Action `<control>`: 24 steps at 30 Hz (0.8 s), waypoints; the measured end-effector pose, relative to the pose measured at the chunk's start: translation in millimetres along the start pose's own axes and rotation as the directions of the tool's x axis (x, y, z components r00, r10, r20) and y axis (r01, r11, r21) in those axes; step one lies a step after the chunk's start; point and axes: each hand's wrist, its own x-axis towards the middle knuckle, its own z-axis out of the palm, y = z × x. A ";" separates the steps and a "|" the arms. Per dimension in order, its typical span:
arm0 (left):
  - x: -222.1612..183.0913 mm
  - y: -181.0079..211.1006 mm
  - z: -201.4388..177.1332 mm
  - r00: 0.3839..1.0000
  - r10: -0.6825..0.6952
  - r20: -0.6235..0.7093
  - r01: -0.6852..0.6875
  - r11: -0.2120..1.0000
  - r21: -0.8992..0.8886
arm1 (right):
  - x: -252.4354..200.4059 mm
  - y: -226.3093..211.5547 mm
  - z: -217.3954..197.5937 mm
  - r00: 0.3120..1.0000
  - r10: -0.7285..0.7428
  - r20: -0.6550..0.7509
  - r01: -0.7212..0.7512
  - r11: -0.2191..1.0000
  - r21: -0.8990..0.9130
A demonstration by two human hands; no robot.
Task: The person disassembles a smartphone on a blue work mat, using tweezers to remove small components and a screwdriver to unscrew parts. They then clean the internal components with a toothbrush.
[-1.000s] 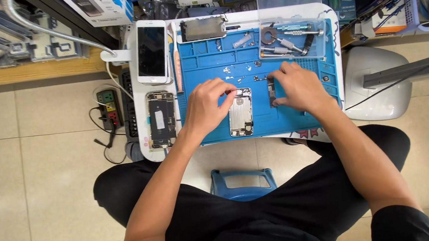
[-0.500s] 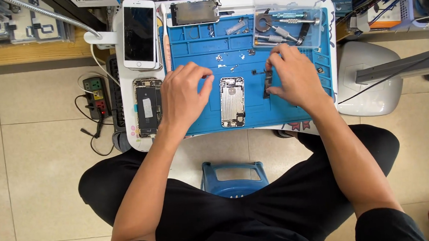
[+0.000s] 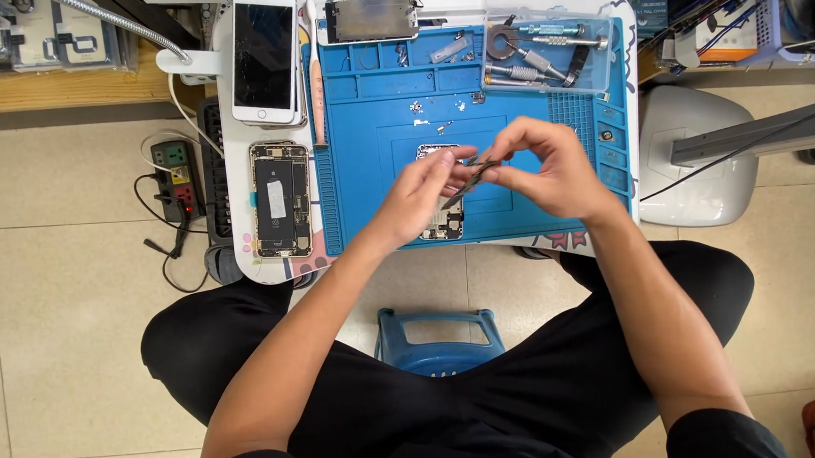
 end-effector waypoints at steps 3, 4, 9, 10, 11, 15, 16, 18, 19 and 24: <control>-1.9 -4.1 13.1 0.993 -0.116 0.002 0.114 0.966 -0.232 | 4.9 12.8 11.6 1.000 -0.015 0.000 0.015 1.000 0.009; 2.7 -24.6 11.7 0.993 -0.118 0.001 0.115 0.966 -0.232 | 6.8 14.6 14.2 1.000 -0.014 0.001 0.014 1.000 0.011; 6.1 -20.7 4.4 0.951 -0.264 -0.161 0.191 0.912 -0.363 | 11.7 24.1 -5.4 0.986 0.045 -0.161 -0.096 0.942 -0.321; 6.0 -24.3 3.0 0.951 -0.264 -0.163 0.191 0.911 -0.365 | 7.9 17.5 -17.1 0.986 0.046 -0.158 -0.096 0.942 -0.322; 7.1 -27.4 0.6 0.947 -0.241 -0.212 0.145 0.910 -0.387 | 5.0 11.1 -29.0 0.977 0.115 -0.179 -0.196 0.817 -0.542; 8.1 -22.1 -10.8 0.932 -0.179 -0.315 0.046 0.921 -0.386 | -16.6 5.5 -62.9 0.847 0.429 -0.314 -0.466 0.313 -0.828; 7.9 -14.5 -11.3 0.932 -0.181 -0.314 0.048 0.920 -0.389 | -22.2 19.3 -68.6 0.846 0.431 -0.314 -0.466 0.311 -0.828; 7.2 2.7 -16.2 0.907 -0.217 -0.360 0.057 0.912 -0.406 | -30.9 47.4 -77.5 0.651 0.649 -0.394 -0.537 0.026 -0.843; 8.1 6.0 -17.6 0.906 -0.221 -0.360 0.061 0.911 -0.408 | -29.5 45.6 -75.4 0.649 0.653 -0.392 -0.535 0.025 -0.844; 7.5 3.4 -25.7 0.902 -0.100 -0.421 -0.070 0.926 -0.371 | -16.9 23.4 -59.9 0.658 0.674 -0.336 -0.558 0.137 -0.818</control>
